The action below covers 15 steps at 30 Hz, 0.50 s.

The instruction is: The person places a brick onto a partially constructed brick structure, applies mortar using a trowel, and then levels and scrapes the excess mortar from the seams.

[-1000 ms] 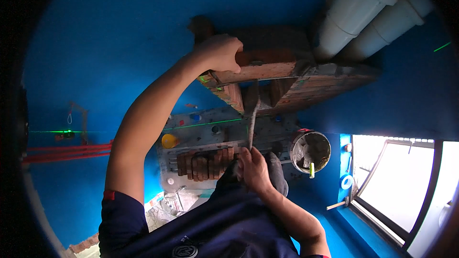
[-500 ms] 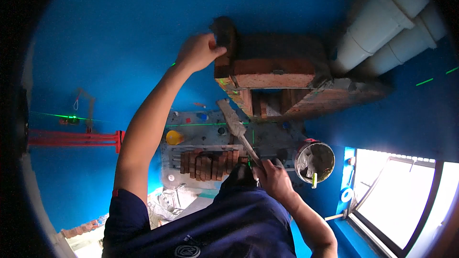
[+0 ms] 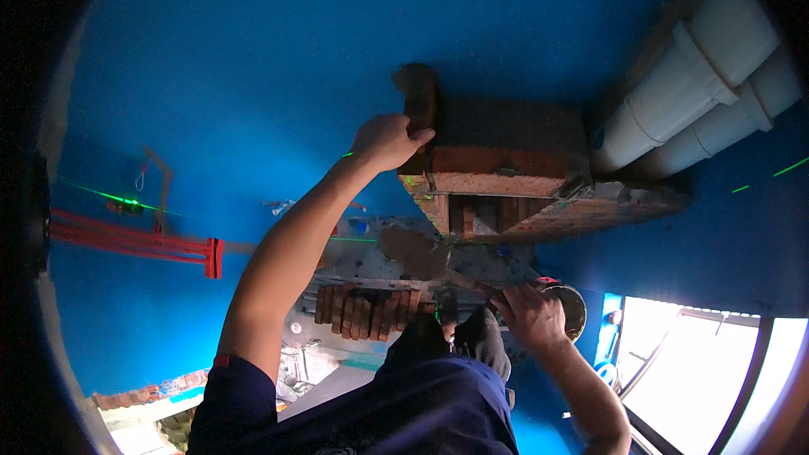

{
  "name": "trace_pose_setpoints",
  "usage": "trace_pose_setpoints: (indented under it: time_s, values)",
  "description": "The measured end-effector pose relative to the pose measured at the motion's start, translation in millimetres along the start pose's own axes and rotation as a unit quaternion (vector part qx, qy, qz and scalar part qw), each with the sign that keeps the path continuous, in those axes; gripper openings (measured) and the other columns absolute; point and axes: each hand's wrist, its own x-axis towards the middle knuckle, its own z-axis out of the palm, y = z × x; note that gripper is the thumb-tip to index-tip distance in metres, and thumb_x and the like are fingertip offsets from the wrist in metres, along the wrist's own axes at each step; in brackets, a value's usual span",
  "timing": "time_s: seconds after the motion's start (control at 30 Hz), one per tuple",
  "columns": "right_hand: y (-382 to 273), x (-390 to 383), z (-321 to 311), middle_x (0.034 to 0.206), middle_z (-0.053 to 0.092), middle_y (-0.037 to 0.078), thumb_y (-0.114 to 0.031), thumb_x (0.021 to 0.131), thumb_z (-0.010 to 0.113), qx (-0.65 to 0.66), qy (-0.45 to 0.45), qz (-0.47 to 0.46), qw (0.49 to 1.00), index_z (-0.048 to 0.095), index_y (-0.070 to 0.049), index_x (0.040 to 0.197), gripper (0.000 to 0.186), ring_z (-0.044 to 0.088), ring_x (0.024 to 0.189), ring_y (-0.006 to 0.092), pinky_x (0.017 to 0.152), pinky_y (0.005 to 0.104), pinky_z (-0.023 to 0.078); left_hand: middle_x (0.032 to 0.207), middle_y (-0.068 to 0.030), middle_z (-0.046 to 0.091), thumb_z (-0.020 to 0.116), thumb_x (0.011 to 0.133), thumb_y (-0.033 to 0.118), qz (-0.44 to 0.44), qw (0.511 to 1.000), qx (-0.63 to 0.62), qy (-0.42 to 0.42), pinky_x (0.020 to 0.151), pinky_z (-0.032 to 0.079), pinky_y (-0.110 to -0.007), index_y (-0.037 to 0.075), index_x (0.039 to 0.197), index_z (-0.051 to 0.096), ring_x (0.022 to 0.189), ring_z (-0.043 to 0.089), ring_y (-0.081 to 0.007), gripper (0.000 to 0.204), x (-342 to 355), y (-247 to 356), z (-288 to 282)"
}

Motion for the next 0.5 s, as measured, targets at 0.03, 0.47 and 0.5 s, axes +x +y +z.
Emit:
trace_pose_setpoints:
  time_s: [0.03, 0.47, 0.5]
  values:
    - [9.5, 4.4, 4.3, 0.075, 0.065, 0.012, -0.041, 0.088, 0.062, -0.004, -0.011, 0.014, 1.0, 0.063, -0.008, 0.085, 0.033, 0.066, 0.068, 0.029, 0.057, 0.0441, 0.051, 0.066, -0.0149, 0.062, 0.058, 0.087, 0.056, 0.003, 1.0, -0.005, 0.014, 0.056, 0.047, -0.047, 0.001, 0.079, 0.063, 0.063, 0.061, -0.0331, 0.056, 3.5, -0.9, 0.9]
    - [58.2, 21.2, 2.7, 0.07, 0.065, 0.01, -0.041, 0.084, 0.065, -0.018, -0.031, -0.037, 0.999, 0.061, -0.009, 0.076, 0.033, 0.065, 0.065, 0.0276, 0.057, 0.042, 0.051, 0.063, -0.0151, 0.063, 0.067, 0.076, 0.047, 0.014, 0.977, 0.02, 0.21, 0.049, 0.05, -0.044, 0.007, 0.07, 0.063, 0.059, 0.064, -0.0326, 0.041, 24.6, -6.0, 24.8]
    - [63.6, 22.8, 3.2, 0.07, 0.065, 0.009, -0.041, 0.085, 0.064, -0.027, -0.095, -0.014, 0.995, 0.061, -0.009, 0.076, 0.033, 0.065, 0.065, 0.0279, 0.057, 0.041, 0.051, 0.061, -0.0146, 0.062, 0.067, 0.075, 0.047, 0.02, 0.976, 0.016, 0.217, 0.048, 0.049, -0.045, 0.008, 0.068, 0.062, 0.058, 0.063, -0.0325, 0.04, 24.9, -6.4, 26.4]
